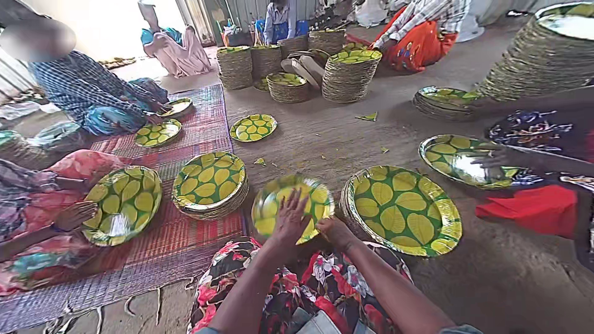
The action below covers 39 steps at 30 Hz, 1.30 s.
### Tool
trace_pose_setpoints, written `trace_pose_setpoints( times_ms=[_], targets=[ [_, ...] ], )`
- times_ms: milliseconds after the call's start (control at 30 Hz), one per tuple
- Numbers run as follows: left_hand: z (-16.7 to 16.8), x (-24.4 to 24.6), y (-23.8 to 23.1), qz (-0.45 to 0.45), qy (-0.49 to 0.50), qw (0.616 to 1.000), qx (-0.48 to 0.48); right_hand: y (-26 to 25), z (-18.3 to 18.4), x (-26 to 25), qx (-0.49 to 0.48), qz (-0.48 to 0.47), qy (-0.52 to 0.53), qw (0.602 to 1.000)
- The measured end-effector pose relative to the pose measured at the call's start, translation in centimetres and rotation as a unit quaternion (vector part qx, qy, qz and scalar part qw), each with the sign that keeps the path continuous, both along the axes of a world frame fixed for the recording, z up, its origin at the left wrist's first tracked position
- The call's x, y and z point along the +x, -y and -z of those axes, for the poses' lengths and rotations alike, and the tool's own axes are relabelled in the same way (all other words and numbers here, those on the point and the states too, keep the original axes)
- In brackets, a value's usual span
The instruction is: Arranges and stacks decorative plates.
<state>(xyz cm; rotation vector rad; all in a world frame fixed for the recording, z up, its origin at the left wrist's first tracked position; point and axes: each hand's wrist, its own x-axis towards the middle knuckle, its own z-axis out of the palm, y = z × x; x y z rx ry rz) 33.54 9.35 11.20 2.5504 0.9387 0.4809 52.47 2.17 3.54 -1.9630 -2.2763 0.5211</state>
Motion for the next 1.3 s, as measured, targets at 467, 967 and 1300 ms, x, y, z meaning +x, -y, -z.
trace_pose_setpoints(
  times_ms=[467,967,1300],
  targets=[
    [11.3,1.1,-0.7,0.06,-0.347,0.903,-0.247,-1.1,-1.2,3.9,-0.024,0.46,0.022,0.887],
    [8.8,1.2,-2.9,-0.086,-0.097,0.976,-0.177,0.8,-1.9,3.9,0.115,0.449,0.046,0.885],
    [9.1,0.9,-2.8,-0.279,0.032,0.941,-0.191,0.9,-0.2,1.6,0.398,0.187,-0.004,0.898]
  ],
)
